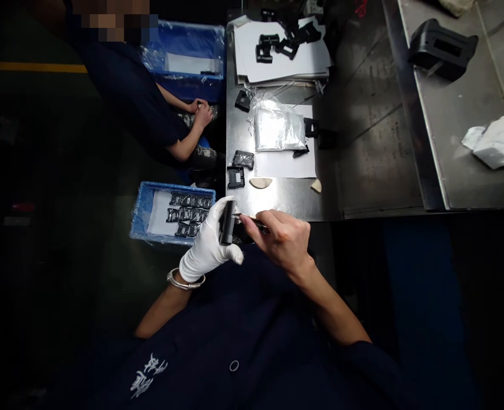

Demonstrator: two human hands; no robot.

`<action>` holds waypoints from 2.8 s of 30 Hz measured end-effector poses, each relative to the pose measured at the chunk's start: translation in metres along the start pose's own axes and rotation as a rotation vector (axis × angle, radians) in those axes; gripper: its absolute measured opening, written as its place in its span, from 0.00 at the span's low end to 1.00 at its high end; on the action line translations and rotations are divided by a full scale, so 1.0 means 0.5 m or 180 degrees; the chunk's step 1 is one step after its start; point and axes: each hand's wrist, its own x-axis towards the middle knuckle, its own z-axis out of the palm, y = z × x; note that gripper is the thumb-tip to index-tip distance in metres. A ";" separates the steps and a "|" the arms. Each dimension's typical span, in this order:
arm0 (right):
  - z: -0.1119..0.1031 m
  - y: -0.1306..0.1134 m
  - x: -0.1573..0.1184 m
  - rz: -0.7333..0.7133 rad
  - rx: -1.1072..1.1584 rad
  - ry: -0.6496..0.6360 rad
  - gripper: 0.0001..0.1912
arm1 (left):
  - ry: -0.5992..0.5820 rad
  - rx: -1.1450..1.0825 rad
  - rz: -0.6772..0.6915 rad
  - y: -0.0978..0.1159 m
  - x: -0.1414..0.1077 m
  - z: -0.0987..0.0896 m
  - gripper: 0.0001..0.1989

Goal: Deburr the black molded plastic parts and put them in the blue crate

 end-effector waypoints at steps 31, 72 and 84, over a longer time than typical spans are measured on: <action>-0.037 -0.047 -0.015 0.0075 0.1117 -0.0213 0.14 | 0.0274 -0.0374 -0.0070 -0.001 0.001 -0.006 0.64; -0.008 0.018 0.008 0.1781 0.2276 -0.0390 0.22 | 0.0188 0.0057 0.0169 0.011 -0.024 0.004 0.56; 0.008 0.030 -0.055 0.2244 0.3393 -0.0775 0.21 | 0.0410 0.0902 0.0498 0.009 -0.007 -0.008 0.54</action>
